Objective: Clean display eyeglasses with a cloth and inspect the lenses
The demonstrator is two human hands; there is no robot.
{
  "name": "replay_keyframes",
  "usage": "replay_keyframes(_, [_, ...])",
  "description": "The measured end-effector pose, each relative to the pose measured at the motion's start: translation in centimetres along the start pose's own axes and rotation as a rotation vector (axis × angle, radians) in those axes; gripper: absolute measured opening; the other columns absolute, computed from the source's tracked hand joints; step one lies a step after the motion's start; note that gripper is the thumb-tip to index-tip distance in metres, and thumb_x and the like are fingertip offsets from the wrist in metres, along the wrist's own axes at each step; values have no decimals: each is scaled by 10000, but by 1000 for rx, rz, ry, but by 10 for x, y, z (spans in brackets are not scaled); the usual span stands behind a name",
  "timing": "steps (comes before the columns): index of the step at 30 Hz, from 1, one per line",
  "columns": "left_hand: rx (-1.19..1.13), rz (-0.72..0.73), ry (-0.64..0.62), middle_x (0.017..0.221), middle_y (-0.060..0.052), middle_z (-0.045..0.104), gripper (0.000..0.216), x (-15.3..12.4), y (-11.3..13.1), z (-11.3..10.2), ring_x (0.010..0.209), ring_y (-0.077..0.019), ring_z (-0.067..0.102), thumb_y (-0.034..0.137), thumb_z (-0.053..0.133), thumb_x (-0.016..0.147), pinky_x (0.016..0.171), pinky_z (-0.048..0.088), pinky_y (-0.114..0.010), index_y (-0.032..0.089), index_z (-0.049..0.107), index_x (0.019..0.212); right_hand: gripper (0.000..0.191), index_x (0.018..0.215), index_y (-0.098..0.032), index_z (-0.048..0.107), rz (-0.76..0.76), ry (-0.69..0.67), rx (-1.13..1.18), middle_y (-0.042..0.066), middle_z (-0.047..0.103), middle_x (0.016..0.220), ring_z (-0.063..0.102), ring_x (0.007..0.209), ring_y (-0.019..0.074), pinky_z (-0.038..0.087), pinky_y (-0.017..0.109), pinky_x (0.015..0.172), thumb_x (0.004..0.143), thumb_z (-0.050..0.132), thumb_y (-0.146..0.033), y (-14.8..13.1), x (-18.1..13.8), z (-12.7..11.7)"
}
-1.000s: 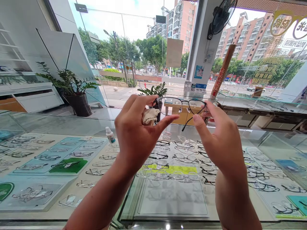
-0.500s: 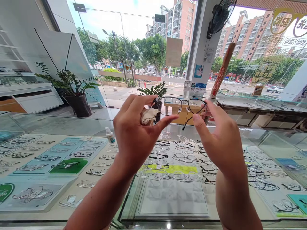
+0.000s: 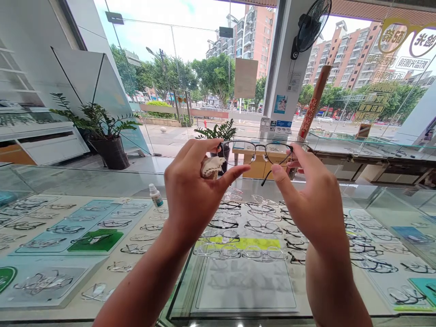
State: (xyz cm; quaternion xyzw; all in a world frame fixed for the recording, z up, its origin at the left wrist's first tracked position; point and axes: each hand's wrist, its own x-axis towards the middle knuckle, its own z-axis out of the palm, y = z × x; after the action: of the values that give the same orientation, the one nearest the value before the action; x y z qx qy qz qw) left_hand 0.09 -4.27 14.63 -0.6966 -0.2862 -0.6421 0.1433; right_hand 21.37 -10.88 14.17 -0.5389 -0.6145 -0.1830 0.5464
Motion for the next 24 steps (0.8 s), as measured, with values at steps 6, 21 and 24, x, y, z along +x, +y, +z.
replay_keyframes(6, [11,20,1,1105,-53,807,527,0,0,0,974,-237,771,649,914,881,839,626,-366,276,750,1214,627,1514,-179,711,-1,0,-4,196,827,1327,796,1128,372,638,629,1017,1046,633,-590,1,0,1])
replay_keyframes(21, [13,1,-26,1095,-56,813,526,0,-2,0,969,-239,774,677,896,887,860,632,-383,279,752,1200,599,1498,-190,719,-13,13,-13,189,827,1315,797,1089,358,643,611,994,1045,633,-572,0,1,0])
replay_keyframes(24, [20,-6,-31,1098,-57,821,529,-1,-3,1,966,-239,784,676,901,883,857,632,-378,275,756,1196,602,1491,-185,719,-20,18,-27,184,832,1293,798,1068,354,648,598,971,1046,636,-583,1,1,0])
